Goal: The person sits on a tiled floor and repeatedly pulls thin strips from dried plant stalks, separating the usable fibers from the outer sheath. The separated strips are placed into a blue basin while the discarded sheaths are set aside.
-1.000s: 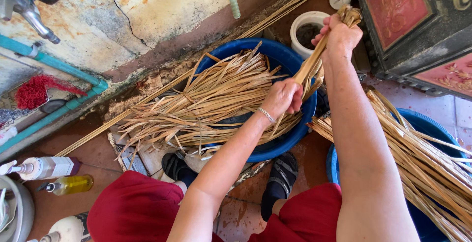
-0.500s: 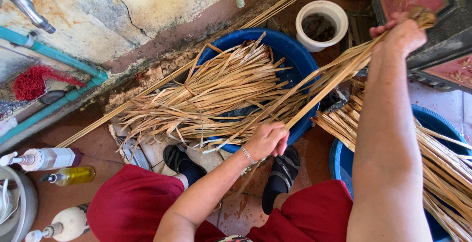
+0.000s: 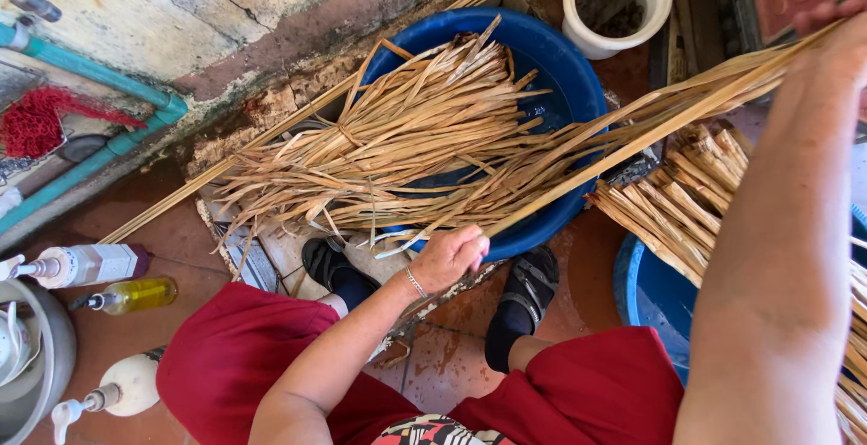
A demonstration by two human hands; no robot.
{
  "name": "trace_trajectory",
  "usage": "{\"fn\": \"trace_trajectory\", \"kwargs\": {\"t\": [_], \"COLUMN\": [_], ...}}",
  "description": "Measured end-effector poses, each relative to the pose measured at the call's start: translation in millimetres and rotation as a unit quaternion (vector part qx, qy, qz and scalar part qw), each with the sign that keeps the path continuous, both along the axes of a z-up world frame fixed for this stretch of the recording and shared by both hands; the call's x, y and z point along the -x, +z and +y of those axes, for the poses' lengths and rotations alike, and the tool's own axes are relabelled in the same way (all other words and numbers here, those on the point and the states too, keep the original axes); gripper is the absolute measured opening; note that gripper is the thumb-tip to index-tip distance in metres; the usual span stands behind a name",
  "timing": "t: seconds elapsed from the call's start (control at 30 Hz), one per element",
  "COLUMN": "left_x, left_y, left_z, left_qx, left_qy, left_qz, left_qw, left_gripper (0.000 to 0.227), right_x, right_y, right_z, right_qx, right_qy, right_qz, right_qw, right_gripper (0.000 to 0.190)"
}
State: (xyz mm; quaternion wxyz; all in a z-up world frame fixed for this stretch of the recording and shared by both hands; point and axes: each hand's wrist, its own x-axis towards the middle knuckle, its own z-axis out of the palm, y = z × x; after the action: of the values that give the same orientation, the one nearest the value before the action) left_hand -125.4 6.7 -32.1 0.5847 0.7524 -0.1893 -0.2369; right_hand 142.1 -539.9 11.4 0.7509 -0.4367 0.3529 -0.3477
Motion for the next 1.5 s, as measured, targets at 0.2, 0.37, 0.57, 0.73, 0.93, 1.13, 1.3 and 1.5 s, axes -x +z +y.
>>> {"fn": "trace_trajectory", "kwargs": {"t": [0.2,0.37,0.57,0.73,0.93,1.13,1.3,1.5], "left_x": [-55.8,-80.4,-96.1,-89.3,-98.9,-124.8,-125.1,-126.6], "left_y": [-140.4,-194.7,-183.6,-193.3,-198.8,-117.0,-18.6,52.5], "left_z": [21.3,-28.2,-71.4,-51.2,-23.5,-19.5,-61.8,-84.1], "left_qx": [-0.408,-0.422,-0.474,-0.535,-0.233,0.252,0.327,0.281], "left_qy": [0.138,0.016,-0.050,-0.053,0.255,0.273,0.188,0.124], "left_qz": [-0.115,-0.023,-0.022,-0.037,0.071,0.168,0.133,0.157], "left_qw": [0.895,0.906,0.879,0.842,0.936,0.913,0.917,0.939], "left_gripper": [0.056,0.031,0.036,0.039,0.018,0.023,0.026,0.029], "right_x": [3.1,9.8,1.0,19.5,48.4,66.0,75.2,89.2], "right_y": [-27.2,-33.7,-11.7,25.1,73.1,102.0,106.0,121.9], "right_z": [-23.6,-27.9,7.0,73.0,163.1,243.9,285.3,296.9], "right_qx": [0.018,0.033,0.041,0.065,0.188,0.281,0.216,0.202], "right_qy": [0.087,0.136,0.166,0.170,0.314,0.478,0.571,0.528], "right_qz": [0.035,0.052,0.031,-0.026,-0.070,0.135,0.131,0.070], "right_qw": [0.995,0.989,0.985,0.983,0.928,0.821,0.781,0.822], "right_gripper": [0.022,0.020,0.018,0.017,0.015,0.016,0.023,0.024]}}
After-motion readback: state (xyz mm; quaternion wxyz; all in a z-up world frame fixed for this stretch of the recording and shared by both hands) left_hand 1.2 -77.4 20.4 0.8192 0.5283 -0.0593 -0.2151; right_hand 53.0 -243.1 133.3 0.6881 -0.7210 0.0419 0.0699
